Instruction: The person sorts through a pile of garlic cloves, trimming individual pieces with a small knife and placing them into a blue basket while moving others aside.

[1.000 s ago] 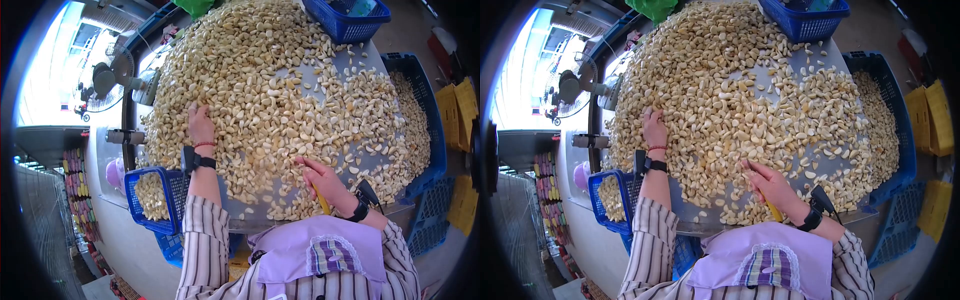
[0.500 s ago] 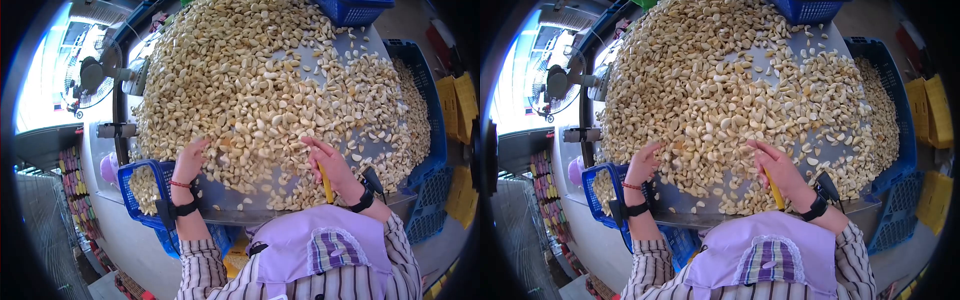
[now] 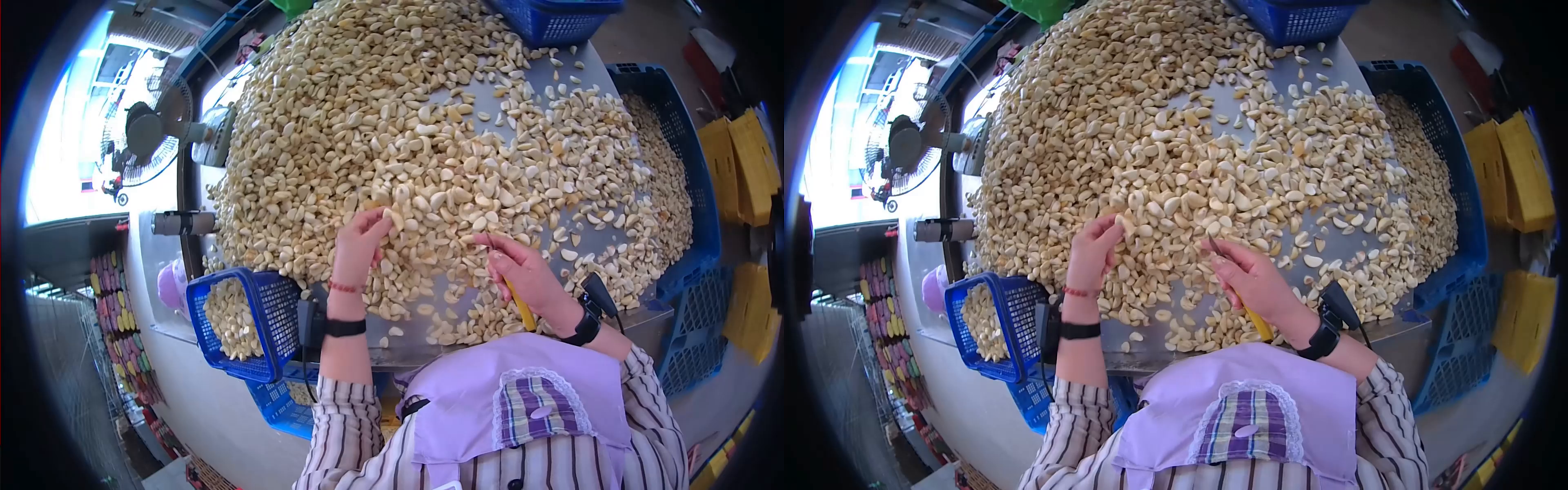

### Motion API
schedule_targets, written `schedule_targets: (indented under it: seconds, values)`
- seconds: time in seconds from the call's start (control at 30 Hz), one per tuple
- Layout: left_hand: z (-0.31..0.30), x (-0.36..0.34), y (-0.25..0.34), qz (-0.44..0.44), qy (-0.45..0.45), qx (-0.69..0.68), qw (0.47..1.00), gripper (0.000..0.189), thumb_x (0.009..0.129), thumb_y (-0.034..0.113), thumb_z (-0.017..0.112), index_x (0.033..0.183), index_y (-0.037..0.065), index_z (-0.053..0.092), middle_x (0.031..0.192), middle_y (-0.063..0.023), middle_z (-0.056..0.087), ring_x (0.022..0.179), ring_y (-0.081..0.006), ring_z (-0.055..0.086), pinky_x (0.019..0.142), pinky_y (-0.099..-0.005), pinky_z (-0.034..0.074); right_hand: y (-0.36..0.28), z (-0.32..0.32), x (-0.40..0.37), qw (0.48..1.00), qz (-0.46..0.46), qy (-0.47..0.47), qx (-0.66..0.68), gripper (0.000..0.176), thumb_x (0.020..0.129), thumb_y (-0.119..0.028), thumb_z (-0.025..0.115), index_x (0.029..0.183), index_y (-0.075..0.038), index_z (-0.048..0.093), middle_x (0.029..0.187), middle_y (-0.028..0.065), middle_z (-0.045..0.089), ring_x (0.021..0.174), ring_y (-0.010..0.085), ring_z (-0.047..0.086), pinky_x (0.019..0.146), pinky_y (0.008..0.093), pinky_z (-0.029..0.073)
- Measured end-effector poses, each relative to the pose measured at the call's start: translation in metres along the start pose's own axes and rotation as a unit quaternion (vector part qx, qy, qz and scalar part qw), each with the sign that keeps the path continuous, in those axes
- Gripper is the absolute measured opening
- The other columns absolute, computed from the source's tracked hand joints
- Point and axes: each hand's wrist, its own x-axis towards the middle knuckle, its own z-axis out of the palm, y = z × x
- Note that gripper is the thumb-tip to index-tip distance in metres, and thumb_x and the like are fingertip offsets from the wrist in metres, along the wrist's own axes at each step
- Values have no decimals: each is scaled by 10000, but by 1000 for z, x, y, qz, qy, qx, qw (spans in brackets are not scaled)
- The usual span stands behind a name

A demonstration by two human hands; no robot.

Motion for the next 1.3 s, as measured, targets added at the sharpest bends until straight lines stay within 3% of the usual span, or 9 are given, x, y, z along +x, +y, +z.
schedule_targets:
  seconds: [0.13,0.2,0.37,0.5,0.63,0.8,0.9,1.1,1.3]
  values:
    - [13,-35,6,-85,-86,-309,943,262,896,55,546,1153,9,564,743,5,586,424,-12,417,349,-151,289,4,7,0,997,-11,24,-73,458,934,-248,544,1353,-84,455,769,-15,555,537,40,484,496,191,418]
    - [25,-48,13,-87,-88,-345,930,191,865,26,588,1055,31,596,681,18,570,425,-12,412,360,-155,291,16,9,6,927,-269,16,-260,519,914,-254,570,1382,-89,416,813,1,592,587,71,515,594,225,466]
    - [43,-74,13,-71,-98,-183,976,187,795,-4,606,980,13,582,793,-44,626,454,-26,448,364,-165,327,-2,21,-7,951,-127,-58,-277,518,913,-210,569,1389,-92,406,911,20,634,619,79,494,699,238,473]
    - [44,-79,-8,21,-221,-417,881,215,818,34,578,1032,27,568,872,-109,594,439,-52,430,358,-164,326,4,18,-4,974,-140,-51,-168,455,933,-176,540,1373,-114,442,837,-35,611,594,38,473,581,209,440]
    - [18,-57,-6,-5,-76,-534,842,202,885,115,514,1079,74,551,921,-68,540,458,-62,387,351,-176,325,-4,9,-6,998,-16,-35,-49,447,944,-195,531,1372,-104,442,960,-32,630,608,-10,451,540,169,413]
    - [-14,-28,16,73,62,-437,894,155,869,-11,521,1016,31,544,732,6,533,447,-15,395,352,-164,265,-17,11,-10,986,2,-37,-162,521,939,-289,531,1401,-99,382,1356,105,493,1206,180,483,970,304,406]
    - [13,-43,40,82,45,-267,959,100,819,-46,564,882,26,536,627,-10,528,415,-44,405,359,-193,299,-4,9,-4,975,-114,-31,-189,550,939,-299,531,1418,-100,350,1328,131,513,1145,193,523,912,317,438]
    - [73,-72,25,174,-35,-87,980,229,705,-52,750,823,33,573,907,-69,633,625,-20,525,509,-176,416,-7,7,-11,984,-108,-57,-128,566,945,-281,525,1442,-114,311,1022,100,611,811,132,562,718,279,463]
    - [84,-85,55,212,20,-36,977,159,739,-4,721,870,-5,632,796,-69,631,667,-170,579,572,-273,449,5,5,-4,997,17,-72,36,535,970,-200,482,1455,-114,273,761,-8,537,538,49,454,514,202,395]
